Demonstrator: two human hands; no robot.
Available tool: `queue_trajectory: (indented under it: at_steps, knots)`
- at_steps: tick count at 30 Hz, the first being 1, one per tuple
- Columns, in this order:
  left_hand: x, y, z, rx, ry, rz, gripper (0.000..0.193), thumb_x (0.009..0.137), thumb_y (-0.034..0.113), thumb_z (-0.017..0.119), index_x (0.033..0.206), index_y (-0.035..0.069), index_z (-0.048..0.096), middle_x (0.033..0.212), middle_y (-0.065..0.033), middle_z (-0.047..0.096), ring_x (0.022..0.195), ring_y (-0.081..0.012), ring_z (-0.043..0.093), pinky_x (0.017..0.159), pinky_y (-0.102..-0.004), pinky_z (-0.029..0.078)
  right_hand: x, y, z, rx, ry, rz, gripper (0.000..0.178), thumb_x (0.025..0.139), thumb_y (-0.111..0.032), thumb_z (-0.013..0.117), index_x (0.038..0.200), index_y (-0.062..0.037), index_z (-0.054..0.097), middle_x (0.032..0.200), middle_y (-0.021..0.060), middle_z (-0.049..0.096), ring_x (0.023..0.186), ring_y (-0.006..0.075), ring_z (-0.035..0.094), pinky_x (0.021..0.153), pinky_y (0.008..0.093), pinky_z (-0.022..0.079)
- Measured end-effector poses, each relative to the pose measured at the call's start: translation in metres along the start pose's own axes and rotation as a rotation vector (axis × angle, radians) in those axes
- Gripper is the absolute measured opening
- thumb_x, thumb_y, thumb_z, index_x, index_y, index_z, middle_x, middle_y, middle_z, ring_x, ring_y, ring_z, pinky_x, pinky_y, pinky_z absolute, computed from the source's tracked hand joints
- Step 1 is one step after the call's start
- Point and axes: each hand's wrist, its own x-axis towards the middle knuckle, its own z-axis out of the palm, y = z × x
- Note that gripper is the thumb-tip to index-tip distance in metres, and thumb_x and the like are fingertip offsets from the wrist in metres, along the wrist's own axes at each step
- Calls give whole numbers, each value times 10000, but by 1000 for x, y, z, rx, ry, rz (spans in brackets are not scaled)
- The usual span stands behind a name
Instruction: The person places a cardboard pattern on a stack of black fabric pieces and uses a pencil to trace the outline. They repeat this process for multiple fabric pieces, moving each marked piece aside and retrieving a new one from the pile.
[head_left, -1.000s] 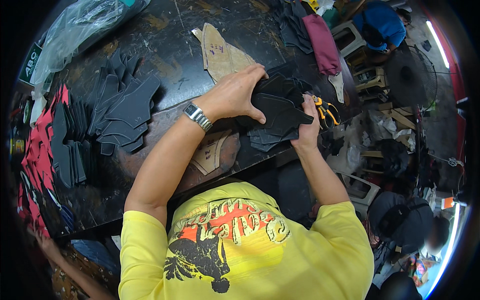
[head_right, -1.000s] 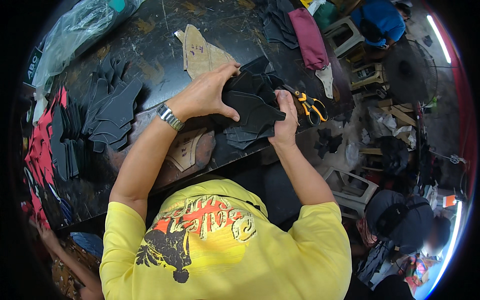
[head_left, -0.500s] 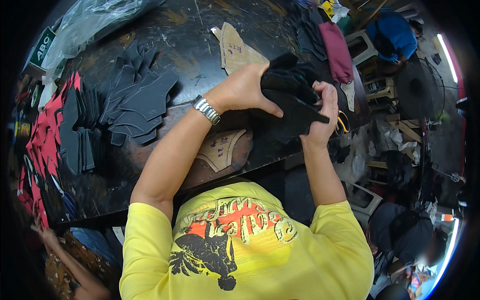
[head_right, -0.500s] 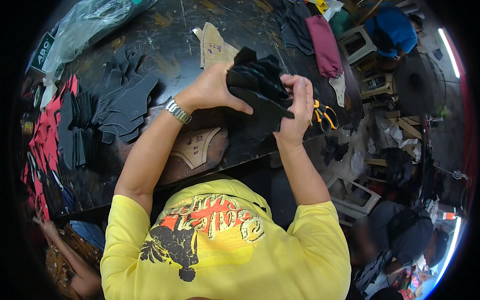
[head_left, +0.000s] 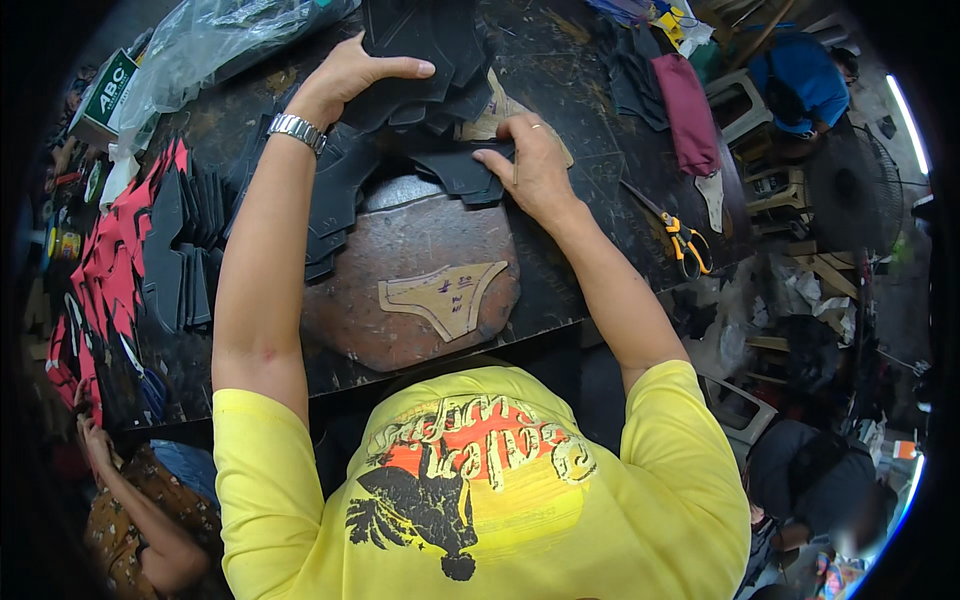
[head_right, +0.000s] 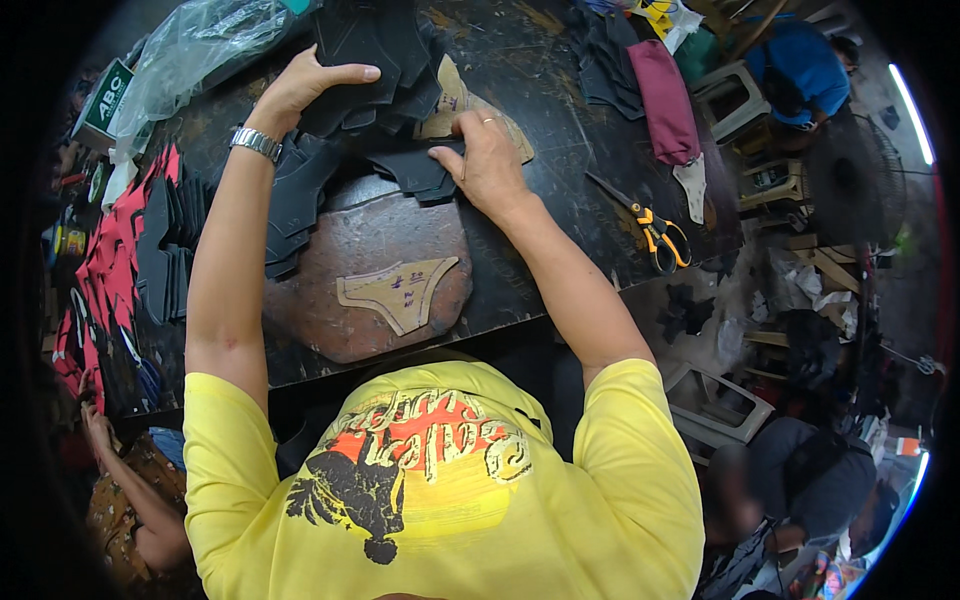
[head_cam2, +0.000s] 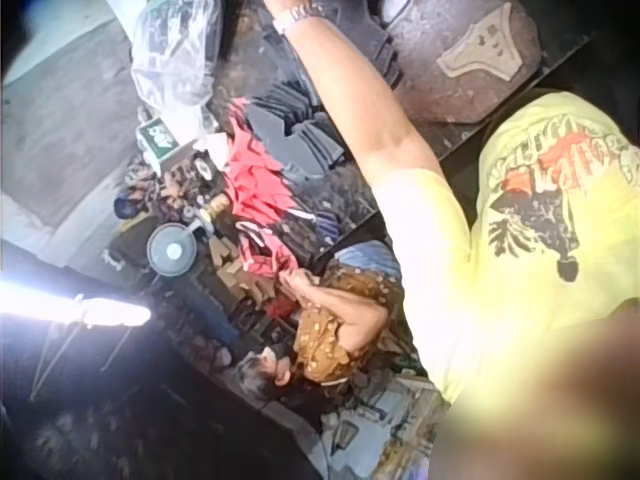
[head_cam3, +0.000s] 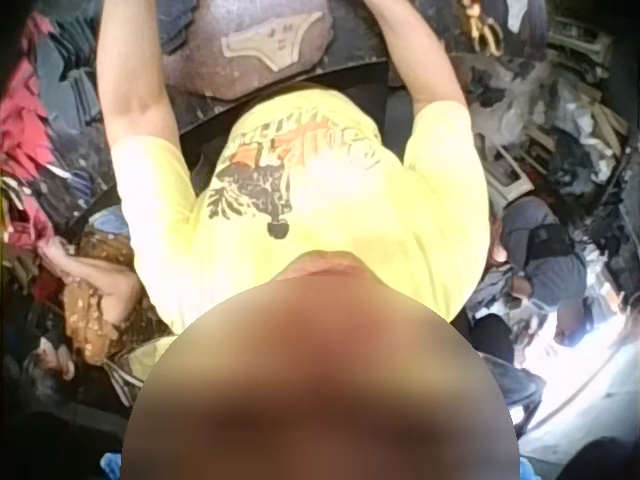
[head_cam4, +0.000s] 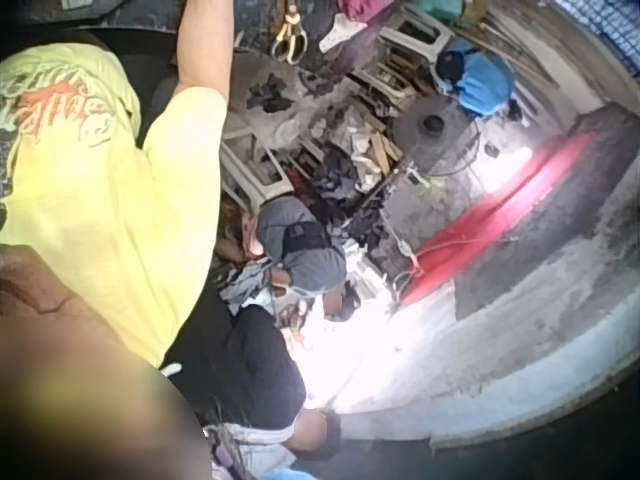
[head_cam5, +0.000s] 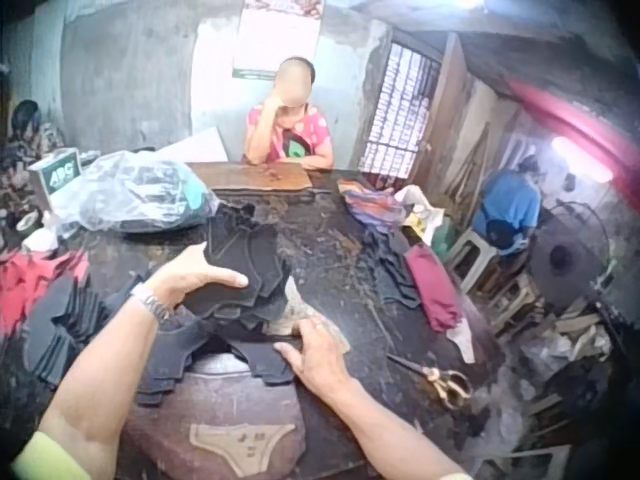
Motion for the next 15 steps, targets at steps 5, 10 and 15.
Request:
queue_trajectory:
  at_steps: [5,10,15]
  knots:
    - [6,-12,-12,10,-238,-96,749,680,315,971,1287,-6,673,1215,-132,742,1104,-212,709,1011,-327,544,6,8,-10,124,-44,161,411,786,-93,875,1102,-14,624,1106,162,645,979,345,671,853,416,538]
    - [1,-3,9,137,-580,-40,693,586,279,998,1143,-22,719,1074,-89,771,989,-177,704,949,-281,529,-4,9,-21,171,-128,369,264,790,67,674,1031,-21,609,940,72,612,894,161,609,834,293,499]
    - [-12,10,38,130,-622,-49,679,575,226,1005,1149,-2,724,1064,-100,780,977,-186,722,941,-299,549,6,2,-24,726,47,259,222,800,50,680,990,-45,617,931,-56,582,846,65,539,779,225,455]
